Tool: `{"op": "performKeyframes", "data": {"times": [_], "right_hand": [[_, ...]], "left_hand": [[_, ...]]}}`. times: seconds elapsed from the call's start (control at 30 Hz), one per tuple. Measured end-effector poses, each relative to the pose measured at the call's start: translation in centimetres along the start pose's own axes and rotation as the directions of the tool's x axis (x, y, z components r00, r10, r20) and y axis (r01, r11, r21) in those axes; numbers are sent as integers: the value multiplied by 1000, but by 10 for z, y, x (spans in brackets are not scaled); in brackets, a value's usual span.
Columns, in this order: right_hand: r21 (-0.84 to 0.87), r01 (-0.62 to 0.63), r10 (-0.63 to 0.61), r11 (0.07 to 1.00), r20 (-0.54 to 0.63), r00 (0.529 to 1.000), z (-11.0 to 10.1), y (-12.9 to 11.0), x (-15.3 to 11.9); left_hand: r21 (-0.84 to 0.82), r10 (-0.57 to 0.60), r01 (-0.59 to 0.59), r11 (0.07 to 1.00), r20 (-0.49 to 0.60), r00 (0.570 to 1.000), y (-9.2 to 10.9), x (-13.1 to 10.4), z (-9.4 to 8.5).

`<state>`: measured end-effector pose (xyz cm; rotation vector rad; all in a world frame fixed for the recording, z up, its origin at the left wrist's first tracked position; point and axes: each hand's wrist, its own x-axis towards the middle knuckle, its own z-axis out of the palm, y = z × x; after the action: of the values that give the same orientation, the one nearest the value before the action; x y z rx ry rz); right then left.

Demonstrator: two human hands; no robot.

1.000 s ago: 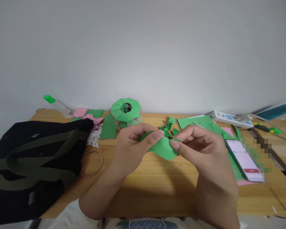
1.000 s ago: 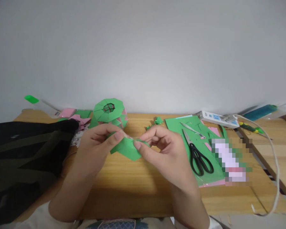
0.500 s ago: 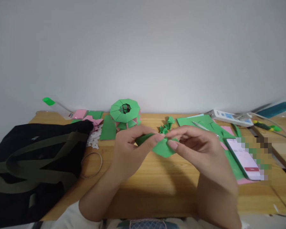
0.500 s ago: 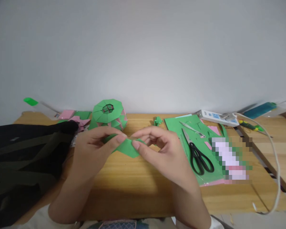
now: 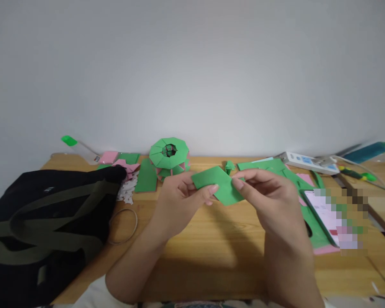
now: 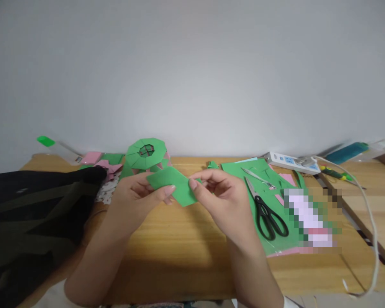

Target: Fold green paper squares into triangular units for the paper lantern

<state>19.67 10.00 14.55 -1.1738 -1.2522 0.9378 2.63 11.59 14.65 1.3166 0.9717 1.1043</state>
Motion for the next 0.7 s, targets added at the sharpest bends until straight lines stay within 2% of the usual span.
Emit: {"op": "performKeyframes", "data": {"times": [0.2,0.4,0.7], "right_hand": [[17,-9,8,1000,54,999,-1,-1,-1],[33,-6,7,999,-16,1000,2,2,0],[182,-40,23,983,95,995,-1,5,2]], "left_hand": [[-13,37,-37,999,1,999,1,1,1],[2,95,-96,995,62,993,-1,-3,-1],[79,201,-217,973,170,965,5,-5,-6]]}}
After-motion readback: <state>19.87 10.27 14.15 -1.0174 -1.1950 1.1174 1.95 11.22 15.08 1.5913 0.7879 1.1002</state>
